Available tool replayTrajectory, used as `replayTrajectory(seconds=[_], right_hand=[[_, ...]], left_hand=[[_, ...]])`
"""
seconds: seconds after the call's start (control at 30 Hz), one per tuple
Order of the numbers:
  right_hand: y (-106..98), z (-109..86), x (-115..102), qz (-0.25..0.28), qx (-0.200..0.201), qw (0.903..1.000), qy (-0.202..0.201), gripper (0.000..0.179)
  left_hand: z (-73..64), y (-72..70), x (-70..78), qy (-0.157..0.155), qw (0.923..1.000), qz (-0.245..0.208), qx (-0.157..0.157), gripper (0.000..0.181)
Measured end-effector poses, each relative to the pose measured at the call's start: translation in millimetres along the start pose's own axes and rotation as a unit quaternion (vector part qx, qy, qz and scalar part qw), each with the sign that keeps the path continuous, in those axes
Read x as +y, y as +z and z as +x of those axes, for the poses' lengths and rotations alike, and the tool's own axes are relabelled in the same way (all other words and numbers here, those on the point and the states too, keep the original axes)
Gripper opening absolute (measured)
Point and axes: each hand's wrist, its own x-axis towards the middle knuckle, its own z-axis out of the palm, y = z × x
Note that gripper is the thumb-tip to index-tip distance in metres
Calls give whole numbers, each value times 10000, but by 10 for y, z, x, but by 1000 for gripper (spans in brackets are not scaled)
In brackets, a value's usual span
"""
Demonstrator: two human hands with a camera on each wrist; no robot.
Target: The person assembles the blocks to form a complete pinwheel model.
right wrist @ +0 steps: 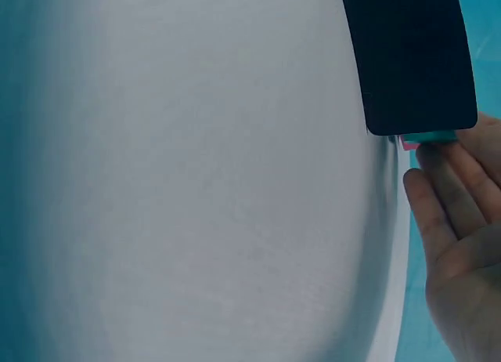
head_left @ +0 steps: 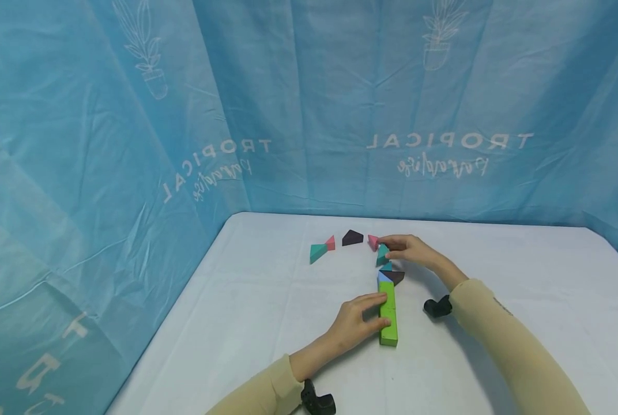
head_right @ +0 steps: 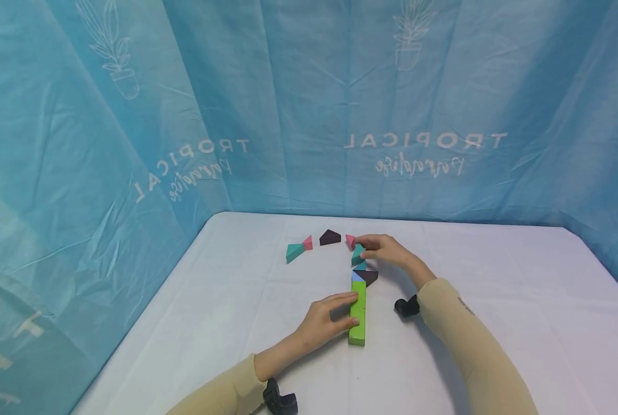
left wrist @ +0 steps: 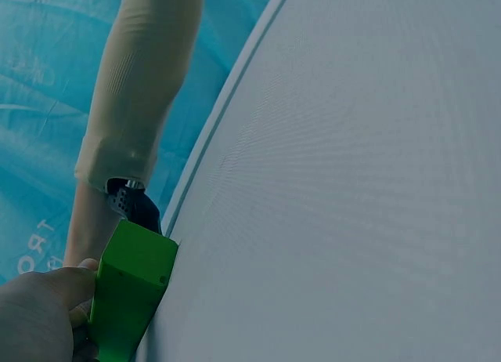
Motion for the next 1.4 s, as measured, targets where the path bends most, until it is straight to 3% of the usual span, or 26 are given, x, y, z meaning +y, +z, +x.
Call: replayTrajectory(seconds=[0.2,0.57,1.2,1.4], right_hand=[[-8,-16,38,-188,8,9997,145,48],[-18,11,11,-475,850,9937,552,38],[48,-1,23,-294,533,9959,668,37],[68,-38,-21,-256,543,9954,742,36]], left_hand=[[1,4,-4,15,10000,-32,-9,48],[20,-6,10,-38,10000,-66,-12,48],[8,13,-11,-52,10000,-40,-16,47],[6,15,-2,-183,9996,-186,-64,47]])
